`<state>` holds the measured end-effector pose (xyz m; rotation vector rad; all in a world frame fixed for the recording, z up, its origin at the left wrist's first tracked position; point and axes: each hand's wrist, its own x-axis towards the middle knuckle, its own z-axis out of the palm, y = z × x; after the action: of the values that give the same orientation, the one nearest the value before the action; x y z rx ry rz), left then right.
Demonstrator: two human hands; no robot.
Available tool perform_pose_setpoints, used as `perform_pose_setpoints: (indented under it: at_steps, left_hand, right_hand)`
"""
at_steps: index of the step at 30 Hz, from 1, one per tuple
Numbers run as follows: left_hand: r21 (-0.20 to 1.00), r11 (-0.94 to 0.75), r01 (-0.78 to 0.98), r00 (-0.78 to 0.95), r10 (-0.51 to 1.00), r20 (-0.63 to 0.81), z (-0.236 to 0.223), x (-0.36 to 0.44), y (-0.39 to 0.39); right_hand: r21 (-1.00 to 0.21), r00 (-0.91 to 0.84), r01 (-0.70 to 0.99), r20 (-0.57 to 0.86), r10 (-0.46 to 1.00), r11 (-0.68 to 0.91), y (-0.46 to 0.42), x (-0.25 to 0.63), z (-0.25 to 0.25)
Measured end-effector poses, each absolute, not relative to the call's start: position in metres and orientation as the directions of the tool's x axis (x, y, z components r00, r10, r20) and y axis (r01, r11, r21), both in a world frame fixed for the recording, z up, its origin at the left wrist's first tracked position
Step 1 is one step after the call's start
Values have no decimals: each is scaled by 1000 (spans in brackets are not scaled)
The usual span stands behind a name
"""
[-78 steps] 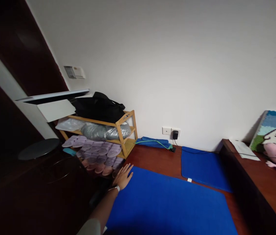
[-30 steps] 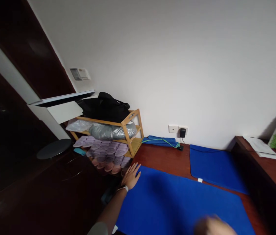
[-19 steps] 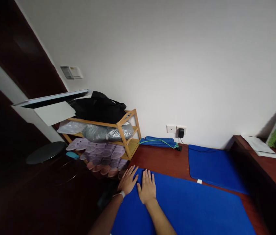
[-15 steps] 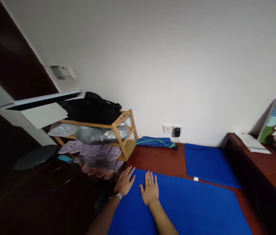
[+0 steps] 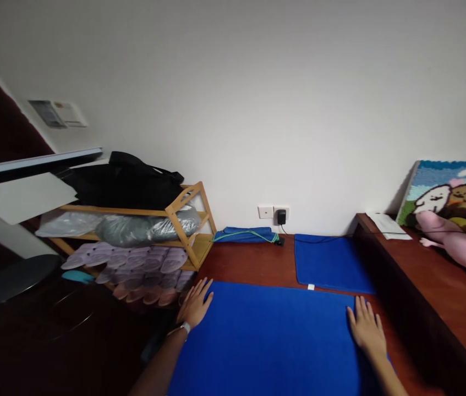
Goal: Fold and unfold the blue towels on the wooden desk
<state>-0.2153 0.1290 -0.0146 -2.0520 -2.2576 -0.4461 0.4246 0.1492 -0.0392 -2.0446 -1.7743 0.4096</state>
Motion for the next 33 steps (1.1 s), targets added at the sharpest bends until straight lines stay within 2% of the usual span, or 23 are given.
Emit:
perform_pose_setpoints:
  at_steps: [3, 7, 10, 12, 14, 17, 21, 23, 26, 33]
  left_hand:
    - [174, 75, 982, -114, 967, 227, -13, -215, 129]
    - [175, 82, 981, -120, 968, 220, -10, -213, 128]
    - [175, 85, 981, -122, 970, 210, -10, -212, 127]
    - [178, 82, 981, -119, 971, 207, -9, -212, 127]
    - [179, 82, 980, -118, 972, 205, -9, -211, 127]
    - [177, 86, 980, -121, 973, 198, -8, -211, 127]
    - [176, 82, 981, -119, 970, 212, -9, -213, 127]
    - [172, 76, 982, -113, 970, 214, -10, -215, 128]
    - [164, 74, 984, -107, 973, 203, -11, -215, 129]
    - [180, 82, 980, -120, 969, 216, -15, -215, 131]
  right_hand:
    - [-486, 275, 846, 51, 960, -217, 150, 447, -44]
    - [-512, 293, 830, 65, 954, -219, 151, 440, -37]
    - [-477, 288, 853, 92, 953, -212, 151, 398, -17]
    - [-417, 185, 901, 110, 977, -124, 149, 344, 2]
    - [-362, -5, 931, 111, 994, 45, 144, 272, 22]
    - [-374, -253, 890, 70, 965, 260, 133, 164, 42]
    - [-394, -386, 856, -56, 921, 335, 126, 95, 43]
    - [-372, -365, 873, -72, 928, 314, 127, 107, 35]
    - [-302, -254, 927, -74, 964, 221, 131, 172, 18]
    - [-106, 167, 979, -67, 984, -174, 144, 382, -19]
